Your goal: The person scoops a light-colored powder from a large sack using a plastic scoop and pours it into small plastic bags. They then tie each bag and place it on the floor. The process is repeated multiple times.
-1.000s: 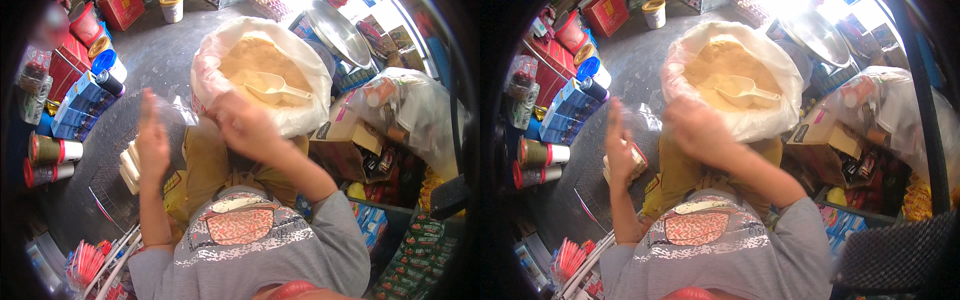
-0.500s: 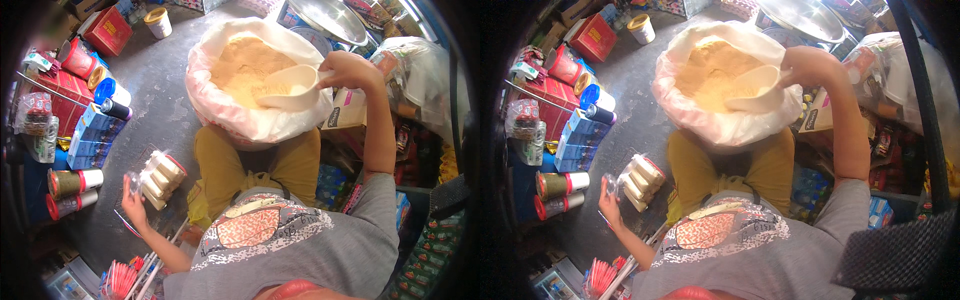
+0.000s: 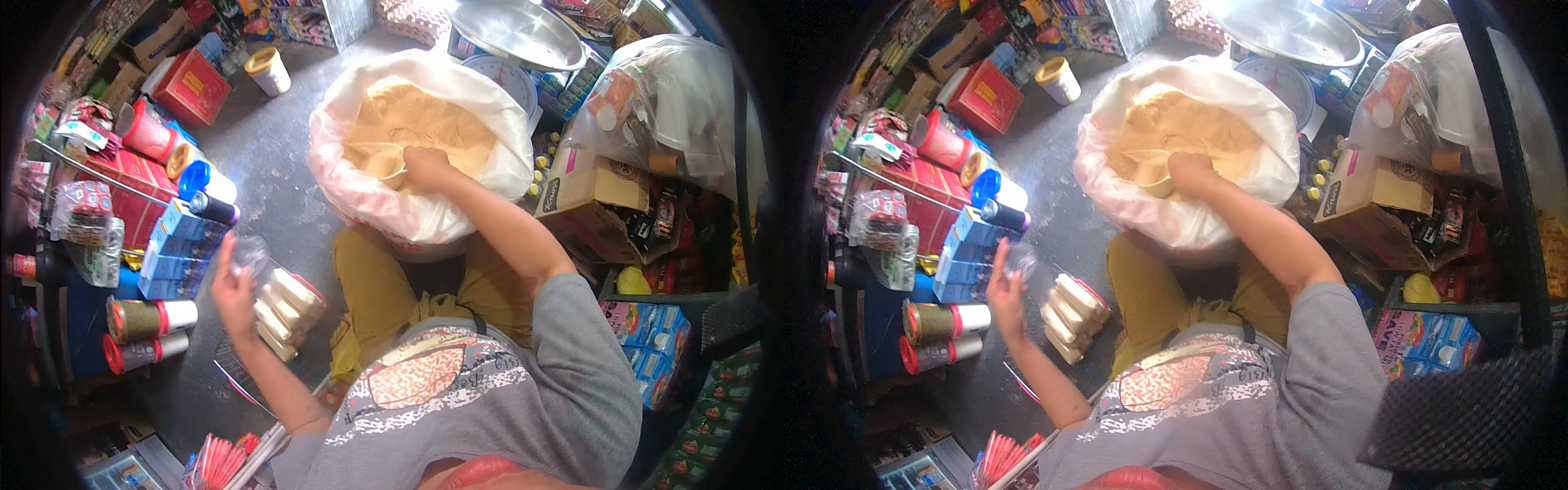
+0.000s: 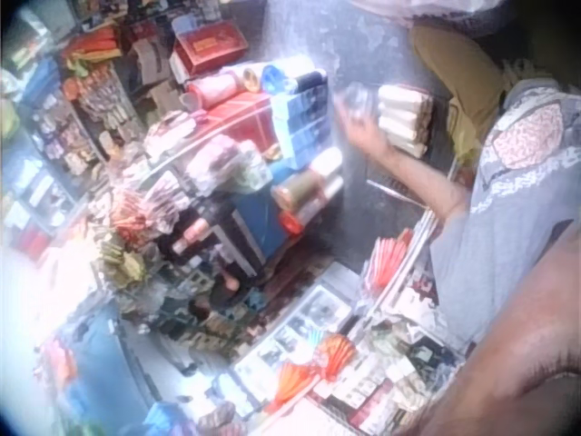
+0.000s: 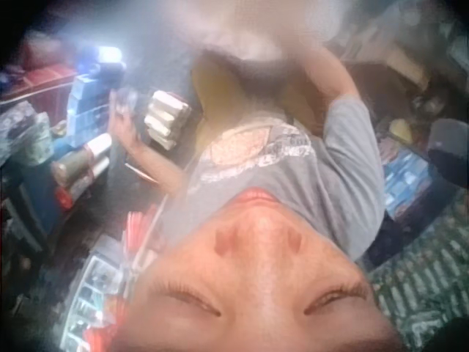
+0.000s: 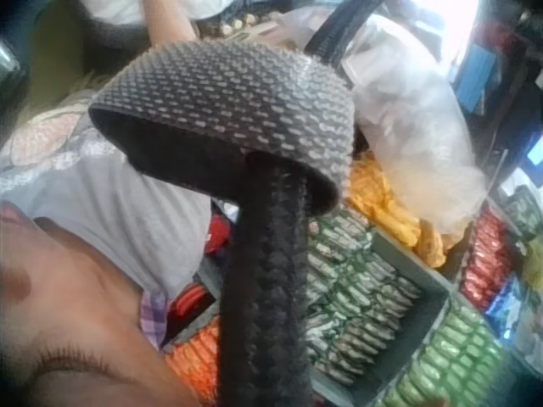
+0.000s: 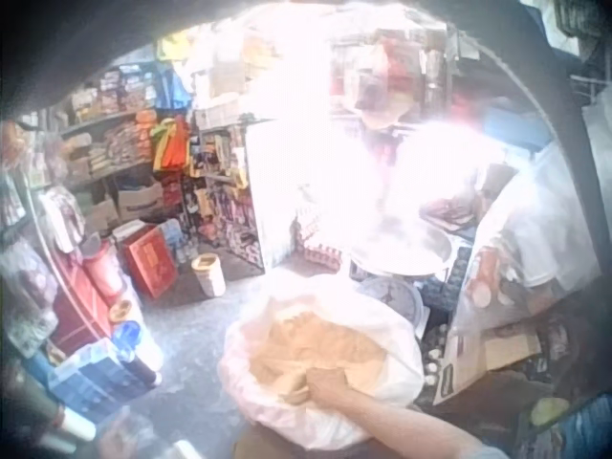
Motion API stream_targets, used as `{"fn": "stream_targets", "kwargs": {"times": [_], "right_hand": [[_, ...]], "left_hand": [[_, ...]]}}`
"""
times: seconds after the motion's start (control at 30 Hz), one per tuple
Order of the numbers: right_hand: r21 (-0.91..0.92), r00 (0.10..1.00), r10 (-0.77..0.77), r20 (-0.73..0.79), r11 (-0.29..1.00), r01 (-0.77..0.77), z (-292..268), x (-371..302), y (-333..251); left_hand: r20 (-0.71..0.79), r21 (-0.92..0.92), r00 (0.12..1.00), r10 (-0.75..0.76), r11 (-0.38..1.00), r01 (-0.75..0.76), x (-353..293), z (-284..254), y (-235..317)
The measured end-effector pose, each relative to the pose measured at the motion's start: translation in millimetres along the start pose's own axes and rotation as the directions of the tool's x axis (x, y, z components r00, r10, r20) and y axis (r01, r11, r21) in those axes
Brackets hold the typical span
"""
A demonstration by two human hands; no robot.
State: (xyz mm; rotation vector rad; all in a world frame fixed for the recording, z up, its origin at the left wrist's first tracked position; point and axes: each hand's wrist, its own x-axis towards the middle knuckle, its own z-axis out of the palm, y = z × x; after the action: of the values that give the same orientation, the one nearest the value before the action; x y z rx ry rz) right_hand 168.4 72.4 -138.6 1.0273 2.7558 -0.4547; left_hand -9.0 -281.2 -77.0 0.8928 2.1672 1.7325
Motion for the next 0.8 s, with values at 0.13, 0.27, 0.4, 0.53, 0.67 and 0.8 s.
{"fn": "stream_targets", "kwargs": {"times": [0.13, 0.27, 0.4, 0.53, 0.67, 0.8], "right_hand": [[0.276, 0.996, 0.013, 0.089, 0.96, -0.037, -66, -44, 8], [0.497, 0.998, 0.07, -0.007, 0.866, -0.057, -108, -100, -5], [0.383, 0.983, 0.161, -0.089, 0.917, -0.115, -87, -94, 4], [0.49, 0.982, 0.189, 0.002, 0.856, -0.165, -108, -106, 18], [0.384, 0.979, 0.089, -0.185, 0.923, -0.011, -133, -127, 70], [0.296, 0.938, -0.03, -0.344, 0.945, 0.139, -190, -158, 80]], "left_hand": [[0.128, 0.236, 0.986, 0.111, 0.962, -0.139, 30, 66, 58], [0.303, 0.262, 0.905, 0.3, 0.886, -0.382, 32, 161, 84], [0.414, 0.151, 0.795, 0.442, 0.828, -0.539, 15, 221, 107], [0.397, -0.077, 0.886, 0.24, 0.971, -0.228, 43, 191, 94], [0.444, 0.062, 0.877, 0.183, 0.97, -0.233, 94, 178, 82], [0.623, 0.249, 0.779, 0.078, 0.923, -0.292, 131, 208, 84]]}}
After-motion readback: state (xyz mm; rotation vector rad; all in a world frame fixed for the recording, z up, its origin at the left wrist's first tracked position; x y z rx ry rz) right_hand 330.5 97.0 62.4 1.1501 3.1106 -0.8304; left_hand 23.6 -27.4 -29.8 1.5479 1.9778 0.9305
